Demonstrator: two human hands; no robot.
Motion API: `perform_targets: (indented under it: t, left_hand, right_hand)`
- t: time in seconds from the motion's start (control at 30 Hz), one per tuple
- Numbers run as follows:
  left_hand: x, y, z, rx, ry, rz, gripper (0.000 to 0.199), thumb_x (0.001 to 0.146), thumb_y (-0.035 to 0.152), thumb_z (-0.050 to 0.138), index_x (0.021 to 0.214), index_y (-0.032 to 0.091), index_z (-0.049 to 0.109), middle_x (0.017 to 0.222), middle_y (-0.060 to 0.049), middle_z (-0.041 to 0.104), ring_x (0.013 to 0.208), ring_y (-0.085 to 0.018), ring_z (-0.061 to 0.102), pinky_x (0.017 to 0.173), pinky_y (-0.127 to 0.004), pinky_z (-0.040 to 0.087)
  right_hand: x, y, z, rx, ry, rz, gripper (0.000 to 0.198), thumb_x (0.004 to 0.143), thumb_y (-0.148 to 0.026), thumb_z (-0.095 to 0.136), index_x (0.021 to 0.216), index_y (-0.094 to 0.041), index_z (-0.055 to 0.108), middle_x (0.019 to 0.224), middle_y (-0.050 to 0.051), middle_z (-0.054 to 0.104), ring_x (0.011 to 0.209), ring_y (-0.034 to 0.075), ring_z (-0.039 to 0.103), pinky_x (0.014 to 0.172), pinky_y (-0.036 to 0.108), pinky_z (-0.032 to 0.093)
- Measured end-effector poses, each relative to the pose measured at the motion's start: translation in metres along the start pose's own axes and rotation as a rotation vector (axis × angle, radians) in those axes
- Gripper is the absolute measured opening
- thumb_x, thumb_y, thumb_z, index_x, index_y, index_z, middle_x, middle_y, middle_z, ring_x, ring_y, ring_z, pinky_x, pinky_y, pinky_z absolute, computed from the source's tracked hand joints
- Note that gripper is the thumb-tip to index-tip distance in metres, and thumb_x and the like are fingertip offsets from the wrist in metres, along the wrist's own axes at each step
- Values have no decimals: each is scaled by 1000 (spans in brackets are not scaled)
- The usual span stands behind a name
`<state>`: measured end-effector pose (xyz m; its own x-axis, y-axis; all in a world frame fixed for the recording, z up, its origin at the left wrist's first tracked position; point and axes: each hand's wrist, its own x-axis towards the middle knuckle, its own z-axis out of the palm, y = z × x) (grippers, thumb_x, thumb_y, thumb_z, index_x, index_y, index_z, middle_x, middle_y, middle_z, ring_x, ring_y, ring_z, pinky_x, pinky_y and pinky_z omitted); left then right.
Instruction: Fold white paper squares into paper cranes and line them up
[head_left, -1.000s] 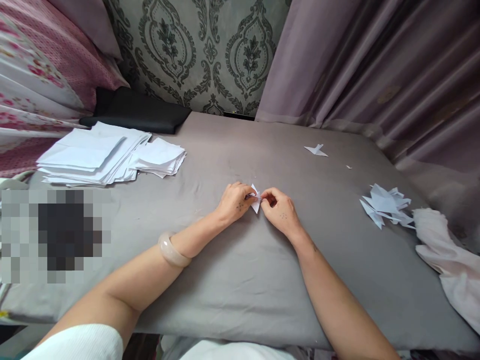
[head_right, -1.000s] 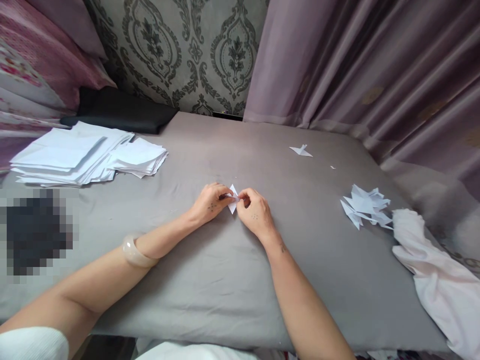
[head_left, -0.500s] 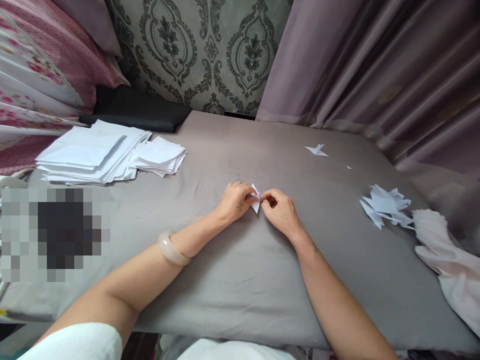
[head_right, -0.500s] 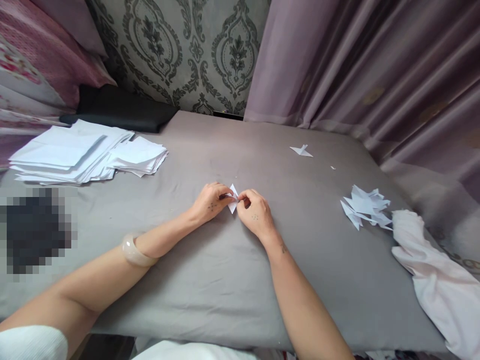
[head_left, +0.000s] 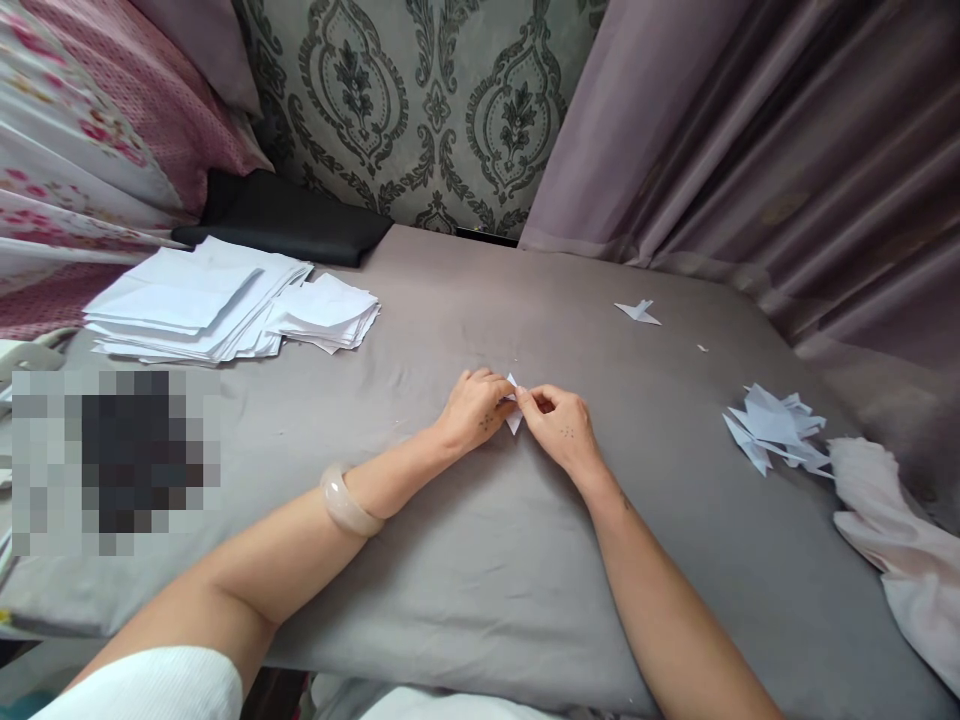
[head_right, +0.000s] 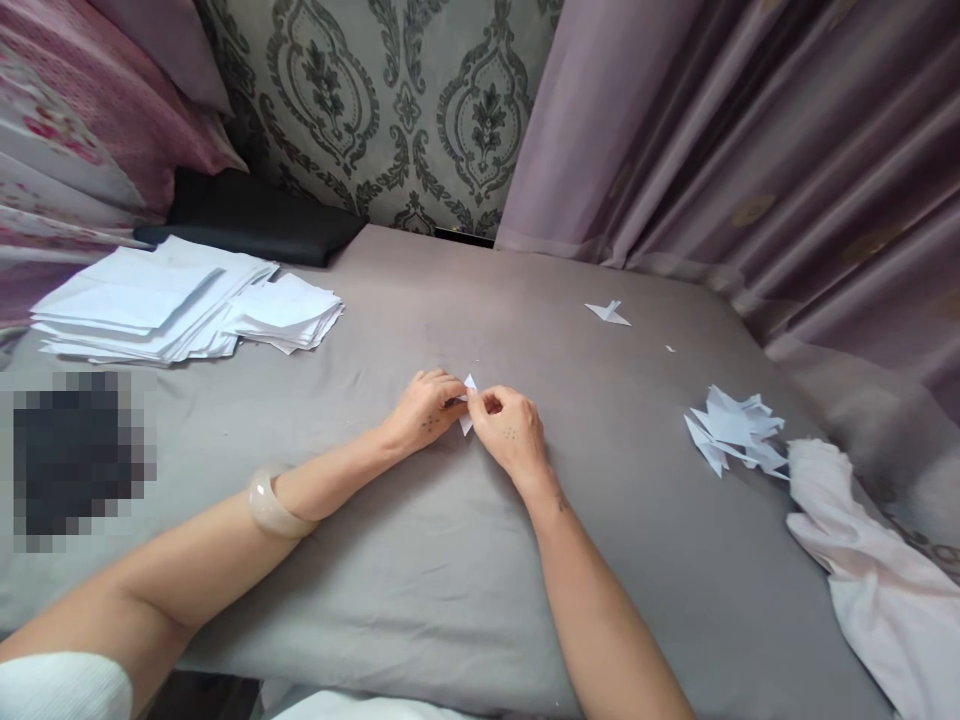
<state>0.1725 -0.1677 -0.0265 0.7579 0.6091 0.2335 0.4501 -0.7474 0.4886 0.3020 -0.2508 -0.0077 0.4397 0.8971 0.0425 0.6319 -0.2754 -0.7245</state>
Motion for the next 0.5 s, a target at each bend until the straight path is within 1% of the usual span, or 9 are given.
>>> perform_targets:
  t: [0.07,0.13,0.23,0.3,0.4,0.43,0.5]
  left_hand:
    - [0,0,0,-4,0,9,16,90,21,53,80,19,66,80,-2,69,82,-19,57,70,-30,33]
    - [-1,-1,0,-23,1,21,14,90,20,53,85,20,67,83,-2,70,84,-19,57,71,-30,33]
    - [-2,-3,2,-57,6,34,15,90,20,53,91,21,67,88,-2,71,86,-19,58,73,-30,33]
    - [-2,-5,3,-67,12,38,14,90,21,54,91,22,68,90,-1,72,86,-18,59,74,-30,33]
    - [-2,-7,6,-62,26,40,12,88,21,57,89,23,69,90,0,73,86,-18,60,74,-30,33]
    - [-2,-7,6,-61,29,41,12,88,21,57,89,23,69,90,0,73,86,-18,60,74,-30,33]
    - [-1,-7,7,-61,31,41,12,88,23,58,88,23,70,90,-1,73,86,-19,60,74,-30,33]
  right_hand:
    - [1,-2,0,-13,12,29,31,81,-46,53,70,-22,68,71,3,69,71,19,61,68,29,41]
    - [2,-2,0,-7,16,45,28,80,-42,53,69,-21,68,68,1,67,69,17,59,66,28,40]
    - [4,-1,-1,66,3,84,24,76,-37,55,65,-18,66,59,-1,58,61,13,52,59,24,37]
    - [5,-1,-2,196,-43,181,21,73,-34,58,61,-17,62,53,-4,50,53,9,45,51,21,33]
    - [7,-2,-6,427,-150,399,18,69,-32,61,60,-16,57,48,-7,42,42,5,34,39,19,22]
    - [8,-2,-7,483,-179,456,18,68,-32,62,61,-16,57,49,-7,43,40,4,32,37,18,18]
    - [8,-3,-10,552,-217,511,17,67,-31,65,64,-15,58,52,-5,49,38,2,31,34,17,15]
